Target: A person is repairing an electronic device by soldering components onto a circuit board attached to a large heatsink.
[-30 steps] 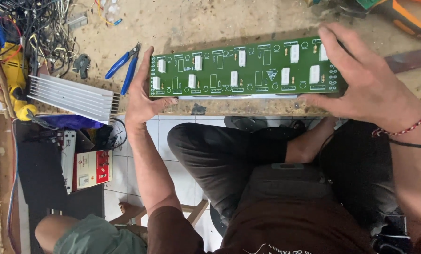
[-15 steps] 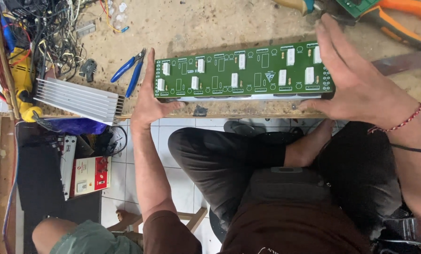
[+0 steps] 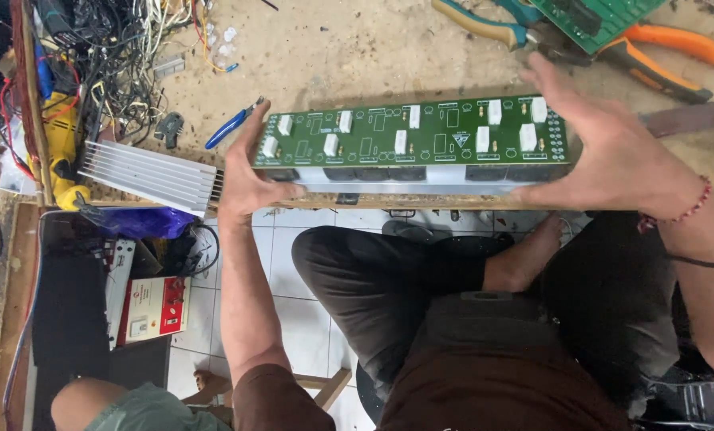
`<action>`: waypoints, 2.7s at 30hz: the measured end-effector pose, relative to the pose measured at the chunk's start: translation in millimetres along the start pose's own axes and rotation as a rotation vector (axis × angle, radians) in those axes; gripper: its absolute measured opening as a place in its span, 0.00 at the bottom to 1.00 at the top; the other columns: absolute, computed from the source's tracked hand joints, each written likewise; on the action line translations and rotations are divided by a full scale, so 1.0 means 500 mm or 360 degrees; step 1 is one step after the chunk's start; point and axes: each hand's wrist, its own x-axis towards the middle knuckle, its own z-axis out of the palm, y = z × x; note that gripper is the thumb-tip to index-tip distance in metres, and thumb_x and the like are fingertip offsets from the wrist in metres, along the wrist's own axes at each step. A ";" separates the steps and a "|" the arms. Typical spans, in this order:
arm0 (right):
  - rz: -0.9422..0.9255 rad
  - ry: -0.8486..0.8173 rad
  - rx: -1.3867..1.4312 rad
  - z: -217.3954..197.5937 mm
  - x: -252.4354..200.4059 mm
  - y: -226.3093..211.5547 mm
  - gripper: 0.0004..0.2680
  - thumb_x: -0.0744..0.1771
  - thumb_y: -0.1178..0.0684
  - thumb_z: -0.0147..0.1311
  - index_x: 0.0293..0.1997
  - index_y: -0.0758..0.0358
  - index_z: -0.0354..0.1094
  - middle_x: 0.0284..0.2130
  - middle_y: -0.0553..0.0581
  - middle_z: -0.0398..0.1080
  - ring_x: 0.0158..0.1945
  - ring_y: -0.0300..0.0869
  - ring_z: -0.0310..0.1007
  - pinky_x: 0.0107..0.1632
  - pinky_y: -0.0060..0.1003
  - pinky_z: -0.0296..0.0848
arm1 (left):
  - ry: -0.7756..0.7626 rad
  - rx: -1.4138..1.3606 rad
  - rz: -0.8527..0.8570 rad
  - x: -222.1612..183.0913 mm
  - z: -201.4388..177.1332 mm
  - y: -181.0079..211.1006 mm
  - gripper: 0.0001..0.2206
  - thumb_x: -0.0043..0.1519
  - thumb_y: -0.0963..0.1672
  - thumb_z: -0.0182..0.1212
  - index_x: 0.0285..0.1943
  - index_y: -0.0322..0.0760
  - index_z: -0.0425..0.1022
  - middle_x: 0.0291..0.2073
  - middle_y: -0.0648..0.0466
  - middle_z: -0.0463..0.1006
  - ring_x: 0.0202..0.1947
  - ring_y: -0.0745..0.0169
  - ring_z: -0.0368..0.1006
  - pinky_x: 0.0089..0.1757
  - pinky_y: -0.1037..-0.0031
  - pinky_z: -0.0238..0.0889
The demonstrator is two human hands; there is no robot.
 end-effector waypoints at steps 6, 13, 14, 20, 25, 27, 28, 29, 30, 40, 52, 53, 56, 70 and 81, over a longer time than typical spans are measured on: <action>-0.0199 0.0323 0.0260 0.017 -0.033 -0.040 0.54 0.51 0.48 0.75 0.80 0.60 0.29 0.74 0.67 0.58 0.21 0.36 0.41 0.22 0.28 0.50 | 0.0225 -0.0697 0.0251 0.003 0.002 -0.036 0.39 0.48 0.54 0.75 0.66 0.30 0.67 0.58 0.48 0.73 0.58 0.57 0.71 0.60 0.64 0.65; -0.0241 0.0517 0.0731 0.045 -0.056 -0.083 0.48 0.55 0.60 0.72 0.78 0.62 0.31 0.78 0.72 0.37 0.78 0.61 0.49 0.77 0.51 0.51 | 0.0620 -0.1874 0.0047 0.058 0.076 -0.015 0.21 0.57 0.49 0.76 0.53 0.35 0.78 0.46 0.53 0.80 0.46 0.58 0.76 0.50 0.70 0.72; -0.0242 0.0519 0.0729 0.051 -0.060 -0.083 0.48 0.55 0.60 0.72 0.78 0.62 0.31 0.78 0.72 0.37 0.78 0.61 0.49 0.77 0.51 0.51 | 0.0619 -0.1875 0.0050 0.068 0.084 -0.012 0.21 0.57 0.49 0.76 0.53 0.35 0.78 0.46 0.53 0.80 0.46 0.58 0.76 0.50 0.70 0.72; -0.0189 0.0693 0.0650 0.073 -0.080 -0.084 0.48 0.56 0.55 0.74 0.78 0.68 0.31 0.78 0.70 0.38 0.77 0.64 0.55 0.76 0.54 0.57 | 0.0823 -0.2282 0.0065 0.110 0.166 0.052 0.33 0.60 0.55 0.69 0.70 0.34 0.67 0.54 0.41 0.80 0.53 0.49 0.77 0.59 0.59 0.70; -0.0275 0.0801 0.0604 0.078 -0.101 -0.093 0.49 0.56 0.59 0.75 0.77 0.73 0.27 0.78 0.73 0.38 0.78 0.68 0.52 0.80 0.56 0.55 | 0.1420 -0.2641 -0.0290 0.116 0.256 0.090 0.30 0.60 0.56 0.65 0.60 0.30 0.74 0.41 0.47 0.81 0.40 0.54 0.78 0.45 0.69 0.73; -0.0201 0.0833 0.0567 0.089 -0.108 -0.105 0.50 0.56 0.57 0.76 0.77 0.73 0.28 0.77 0.76 0.42 0.78 0.67 0.53 0.77 0.52 0.58 | 0.1458 -0.2576 -0.0280 0.125 0.290 0.114 0.26 0.64 0.57 0.57 0.59 0.33 0.74 0.41 0.47 0.80 0.41 0.53 0.77 0.46 0.66 0.73; -0.0140 0.0870 0.0525 0.093 -0.110 -0.110 0.50 0.56 0.55 0.77 0.77 0.74 0.28 0.76 0.78 0.46 0.78 0.65 0.54 0.75 0.48 0.61 | 0.1494 -0.2512 -0.0251 0.132 0.306 0.126 0.25 0.69 0.57 0.50 0.57 0.36 0.74 0.41 0.47 0.79 0.42 0.53 0.75 0.46 0.63 0.72; -0.0141 0.0865 0.0528 0.095 -0.116 -0.114 0.50 0.56 0.55 0.77 0.77 0.74 0.28 0.76 0.78 0.46 0.78 0.65 0.54 0.75 0.48 0.61 | 0.1499 -0.2509 -0.0252 0.127 0.322 0.147 0.25 0.69 0.57 0.50 0.57 0.36 0.74 0.41 0.47 0.79 0.42 0.53 0.75 0.46 0.63 0.72; -0.0114 0.0906 0.0458 0.096 -0.117 -0.119 0.51 0.55 0.54 0.78 0.77 0.76 0.29 0.74 0.83 0.49 0.77 0.65 0.55 0.73 0.47 0.62 | 0.1537 -0.2507 -0.0397 0.129 0.335 0.168 0.27 0.68 0.59 0.48 0.57 0.36 0.75 0.44 0.46 0.79 0.44 0.51 0.75 0.47 0.62 0.71; -0.0090 0.1100 0.0225 0.162 -0.119 -0.129 0.52 0.57 0.52 0.82 0.78 0.72 0.28 0.73 0.86 0.53 0.76 0.66 0.60 0.74 0.51 0.68 | 0.1343 -0.2471 -0.0632 0.106 0.447 0.227 0.25 0.71 0.59 0.45 0.63 0.41 0.72 0.43 0.50 0.78 0.44 0.51 0.75 0.46 0.61 0.72; -0.0311 0.0839 0.0404 0.208 -0.147 -0.136 0.50 0.59 0.45 0.74 0.78 0.75 0.24 0.77 0.80 0.39 0.81 0.67 0.43 0.73 0.52 0.66 | 0.0810 -0.2362 -0.0605 0.095 0.349 0.188 0.24 0.61 0.56 0.63 0.53 0.33 0.75 0.36 0.47 0.82 0.33 0.51 0.79 0.37 0.62 0.74; -0.0309 0.0835 0.0404 0.204 -0.149 -0.124 0.50 0.59 0.45 0.74 0.78 0.75 0.24 0.77 0.80 0.39 0.81 0.67 0.43 0.73 0.52 0.66 | 0.0813 -0.2364 -0.0609 0.094 0.327 0.205 0.24 0.61 0.56 0.63 0.53 0.33 0.75 0.36 0.47 0.82 0.33 0.51 0.79 0.37 0.62 0.74; -0.0333 0.0842 0.0361 0.185 -0.160 -0.089 0.49 0.59 0.46 0.72 0.80 0.67 0.25 0.78 0.75 0.41 0.72 0.63 0.66 0.75 0.54 0.65 | 0.0717 -0.1946 -0.0877 0.099 0.274 0.227 0.26 0.61 0.56 0.57 0.52 0.30 0.72 0.30 0.50 0.80 0.25 0.57 0.76 0.30 0.69 0.71; -0.0529 0.1333 0.0360 0.159 -0.183 -0.007 0.36 0.69 0.62 0.60 0.83 0.61 0.29 0.82 0.59 0.34 0.73 0.77 0.67 0.88 0.69 0.54 | -0.0079 -0.0314 -0.0093 0.149 0.136 0.152 0.39 0.64 0.48 0.71 0.79 0.48 0.47 0.76 0.40 0.56 0.74 0.33 0.62 0.65 0.37 0.60; -0.0442 0.1323 0.0339 0.157 -0.201 0.033 0.35 0.71 0.65 0.59 0.83 0.66 0.29 0.82 0.62 0.32 0.85 0.77 0.52 0.77 0.67 0.79 | -0.0461 0.0632 0.0268 0.165 0.141 0.197 0.41 0.59 0.56 0.70 0.81 0.61 0.50 0.44 0.50 0.64 0.50 0.48 0.63 0.45 0.64 0.67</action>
